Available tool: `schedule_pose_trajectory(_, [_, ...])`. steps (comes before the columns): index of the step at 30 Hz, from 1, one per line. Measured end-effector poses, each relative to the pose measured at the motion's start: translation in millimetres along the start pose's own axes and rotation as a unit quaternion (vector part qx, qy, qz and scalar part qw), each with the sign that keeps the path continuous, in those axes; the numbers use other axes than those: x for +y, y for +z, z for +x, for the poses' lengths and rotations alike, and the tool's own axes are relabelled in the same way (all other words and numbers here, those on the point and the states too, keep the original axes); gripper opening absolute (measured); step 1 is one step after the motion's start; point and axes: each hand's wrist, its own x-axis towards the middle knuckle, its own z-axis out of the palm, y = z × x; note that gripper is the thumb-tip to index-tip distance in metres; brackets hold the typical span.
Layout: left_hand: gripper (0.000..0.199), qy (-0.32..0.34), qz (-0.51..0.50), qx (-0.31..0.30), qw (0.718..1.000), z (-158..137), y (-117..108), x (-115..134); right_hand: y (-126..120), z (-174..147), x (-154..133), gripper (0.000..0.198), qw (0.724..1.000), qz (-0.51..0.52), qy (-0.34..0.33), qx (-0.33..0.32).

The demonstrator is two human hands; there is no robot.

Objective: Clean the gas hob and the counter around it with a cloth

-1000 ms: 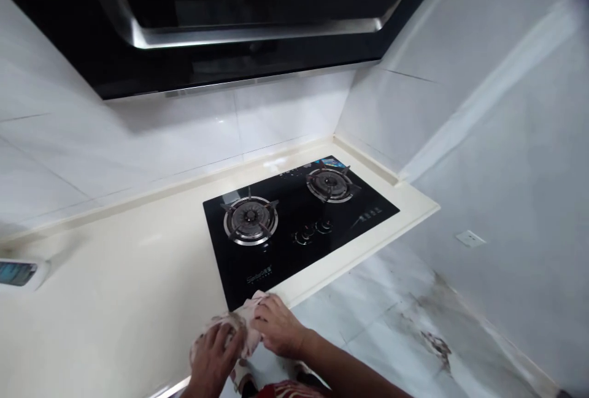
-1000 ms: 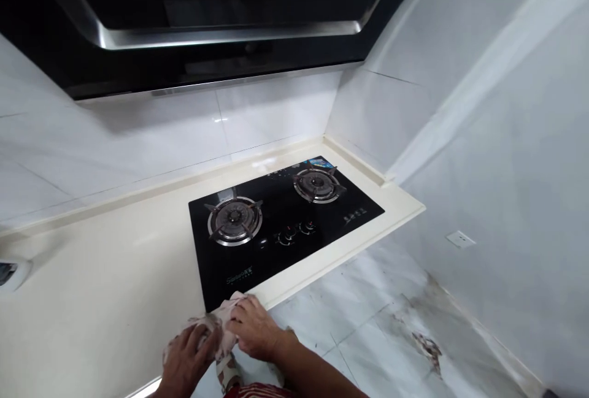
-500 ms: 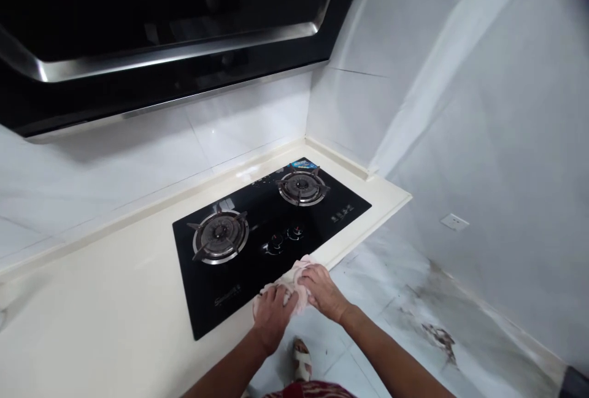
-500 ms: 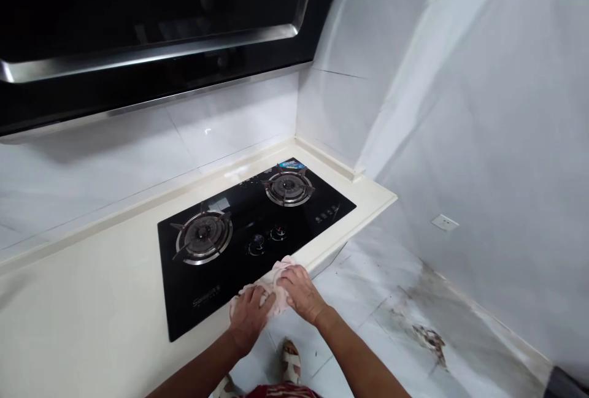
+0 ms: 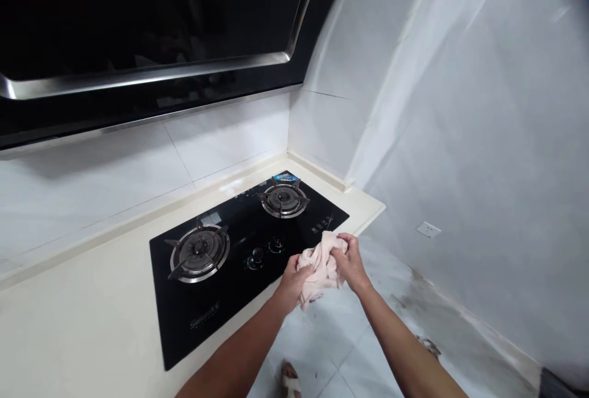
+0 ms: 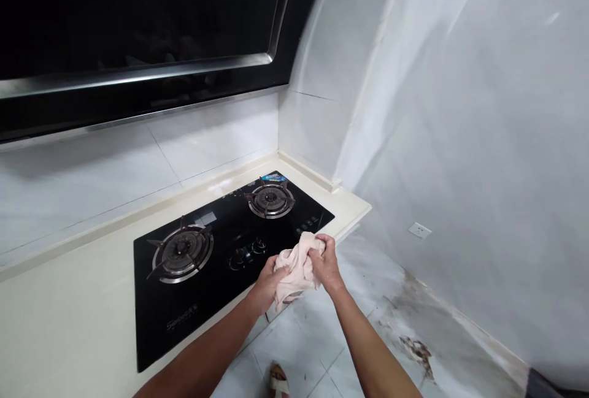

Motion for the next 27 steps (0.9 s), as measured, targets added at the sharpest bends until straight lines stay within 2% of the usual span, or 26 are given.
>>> schedule_pose_trajectory(4, [0.031,-0.022,0.008,0.083,0.996,-14.0,-17.6,-6.3,18.8,-5.0,-17.3,0.045,1.000,-0.006,-0.009,0.022])
schedule_pose_trajectory(8, [0.031,-0.028,0.094,0.148,0.984,-51.6,-54.6,-31.4,55.5,-38.2,-36.0,0.053,0.997,-0.068,-0.024,-0.025])
schedule_pose_trajectory(10, [0.033,0.001,0.207,0.177,0.962,-75.6,-74.8,-48.9,71.9,-60.9,-50.5,0.060,0.991,-0.126,-0.022,-0.047])
schedule_pose_trajectory(13, [0.030,0.042,0.371,0.208,0.904,-107.5,-104.2,-78.0,89.2,-98.3,-85.2,0.069,0.982,-0.153,-0.051,-0.102])
schedule_pose_trajectory(15, [0.028,0.058,0.431,0.212,0.875,-121.9,-122.3,-96.6,95.7,-122.7,-113.2,0.089,0.970,-0.112,-0.118,-0.181])
schedule_pose_trajectory(17, [0.030,0.079,0.462,0.179,0.865,-130.4,-137.4,-112.3,98.4,-142.4,-138.0,0.103,0.944,-0.056,-0.196,-0.261])
schedule_pose_trajectory(19, [0.035,0.108,0.480,0.141,0.859,-134.5,-147.6,-122.8,98.5,-153.7,-153.7,0.097,0.923,-0.018,-0.242,-0.298])
schedule_pose_trajectory(21, [0.037,0.126,0.494,0.132,0.850,-135.7,-152.1,-127.4,97.3,-156.0,-157.0,0.081,0.914,-0.002,-0.266,-0.308])
schedule_pose_trajectory(23, [0.033,0.136,0.503,0.149,0.841,-135.3,-152.2,-127.2,96.4,-151.0,-147.5,0.067,0.915,0.000,-0.268,-0.302])
schedule_pose_trajectory(27, [0.030,0.158,0.504,0.168,0.832,-133.1,-148.9,-121.7,93.0,-119.9,-96.0,0.055,0.945,-0.020,-0.220,-0.241])
